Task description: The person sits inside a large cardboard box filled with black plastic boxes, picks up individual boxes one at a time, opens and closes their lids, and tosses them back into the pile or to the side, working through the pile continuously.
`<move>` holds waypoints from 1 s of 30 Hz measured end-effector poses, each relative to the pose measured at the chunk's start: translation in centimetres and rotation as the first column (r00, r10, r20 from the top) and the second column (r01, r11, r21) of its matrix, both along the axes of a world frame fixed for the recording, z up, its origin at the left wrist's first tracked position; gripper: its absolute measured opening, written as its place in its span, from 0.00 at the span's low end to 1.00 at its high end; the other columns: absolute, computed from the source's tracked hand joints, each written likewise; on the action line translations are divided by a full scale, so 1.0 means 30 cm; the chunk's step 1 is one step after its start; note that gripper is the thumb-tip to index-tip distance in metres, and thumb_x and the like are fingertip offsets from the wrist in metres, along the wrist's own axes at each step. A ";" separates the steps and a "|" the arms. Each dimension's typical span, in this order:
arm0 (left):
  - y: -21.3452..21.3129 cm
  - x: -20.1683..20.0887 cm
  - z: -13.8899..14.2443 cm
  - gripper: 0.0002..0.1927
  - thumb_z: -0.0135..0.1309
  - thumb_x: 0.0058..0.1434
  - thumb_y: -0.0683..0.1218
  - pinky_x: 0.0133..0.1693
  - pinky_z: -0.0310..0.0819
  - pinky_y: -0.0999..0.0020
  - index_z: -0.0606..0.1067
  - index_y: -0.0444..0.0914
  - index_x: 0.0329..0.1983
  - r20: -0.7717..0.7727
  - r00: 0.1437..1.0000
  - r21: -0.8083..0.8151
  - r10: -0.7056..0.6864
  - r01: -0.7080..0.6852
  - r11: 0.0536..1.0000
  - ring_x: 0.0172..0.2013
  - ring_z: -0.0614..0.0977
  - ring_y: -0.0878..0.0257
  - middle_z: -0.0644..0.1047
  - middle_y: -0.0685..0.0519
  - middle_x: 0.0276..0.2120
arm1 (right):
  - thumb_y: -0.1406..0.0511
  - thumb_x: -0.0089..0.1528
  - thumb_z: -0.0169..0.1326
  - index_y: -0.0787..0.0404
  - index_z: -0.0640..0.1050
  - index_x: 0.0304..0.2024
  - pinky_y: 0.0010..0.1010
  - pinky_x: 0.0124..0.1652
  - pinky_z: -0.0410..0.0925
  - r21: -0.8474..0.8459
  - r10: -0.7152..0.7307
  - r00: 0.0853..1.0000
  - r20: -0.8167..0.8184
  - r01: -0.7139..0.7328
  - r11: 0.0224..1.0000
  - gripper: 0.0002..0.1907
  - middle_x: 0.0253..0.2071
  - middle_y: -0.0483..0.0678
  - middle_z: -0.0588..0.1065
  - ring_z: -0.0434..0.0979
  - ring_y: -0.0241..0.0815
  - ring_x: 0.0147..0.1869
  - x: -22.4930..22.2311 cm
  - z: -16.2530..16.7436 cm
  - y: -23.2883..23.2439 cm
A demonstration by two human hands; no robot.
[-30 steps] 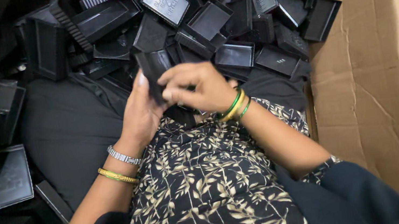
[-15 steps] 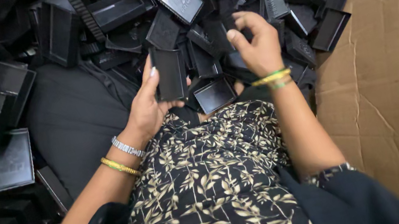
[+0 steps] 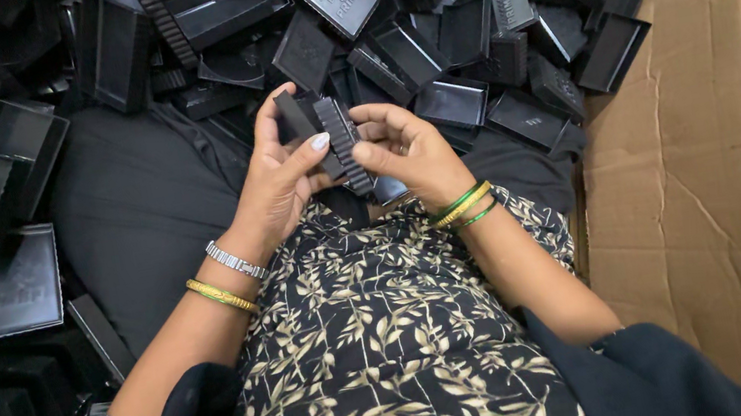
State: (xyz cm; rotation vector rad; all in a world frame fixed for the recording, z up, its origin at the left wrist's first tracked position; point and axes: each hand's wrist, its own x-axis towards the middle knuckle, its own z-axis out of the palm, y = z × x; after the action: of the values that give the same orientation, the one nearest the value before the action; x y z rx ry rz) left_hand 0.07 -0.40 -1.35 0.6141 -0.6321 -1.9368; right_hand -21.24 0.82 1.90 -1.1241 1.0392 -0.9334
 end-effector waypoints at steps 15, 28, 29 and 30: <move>-0.002 -0.013 -0.003 0.37 0.56 0.63 0.45 0.45 0.84 0.60 0.55 0.51 0.74 0.036 0.994 0.090 -0.103 0.099 0.991 0.48 0.83 0.64 0.75 0.53 0.55 | 0.64 0.71 0.57 0.65 0.73 0.68 0.27 0.62 0.67 -0.263 0.004 0.987 -0.162 -0.047 0.964 0.24 0.63 0.48 0.72 0.72 0.35 0.64 0.023 -0.081 0.010; -0.008 -0.014 -0.053 0.23 0.53 0.69 0.51 0.38 0.83 0.64 0.70 0.32 0.61 0.254 0.961 0.014 -0.110 0.110 0.994 0.35 0.84 0.58 0.81 0.43 0.45 | 0.64 0.61 0.62 0.65 0.78 0.37 0.27 0.22 0.70 0.041 -0.331 0.928 -0.170 0.342 0.939 0.10 0.28 0.48 0.78 0.77 0.36 0.22 -0.220 0.075 -0.045; -0.015 -0.013 -0.051 0.24 0.53 0.68 0.52 0.39 0.83 0.65 0.70 0.34 0.62 0.266 0.960 -0.001 -0.088 0.091 0.996 0.37 0.84 0.60 0.81 0.44 0.47 | 0.65 0.64 0.58 0.64 0.78 0.38 0.28 0.25 0.73 -0.100 -0.499 0.859 -0.116 0.490 0.866 0.07 0.30 0.49 0.79 0.79 0.38 0.24 -0.298 0.119 -0.066; -0.019 -0.014 -0.050 0.25 0.53 0.67 0.53 0.41 0.84 0.66 0.69 0.35 0.63 0.276 0.959 -0.014 -0.065 0.072 0.997 0.39 0.85 0.62 0.81 0.46 0.49 | 0.68 0.66 0.62 0.64 0.74 0.36 0.33 0.23 0.73 -0.046 -0.709 0.703 0.053 0.711 0.702 0.09 0.26 0.46 0.70 0.76 0.41 0.22 -0.371 0.162 -0.101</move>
State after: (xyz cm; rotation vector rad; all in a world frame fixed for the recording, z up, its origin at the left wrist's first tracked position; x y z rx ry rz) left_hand -0.34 -0.98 -2.86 0.8668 -0.8591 -1.9204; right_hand -32.38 -2.20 6.75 -0.7321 1.4689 -1.6035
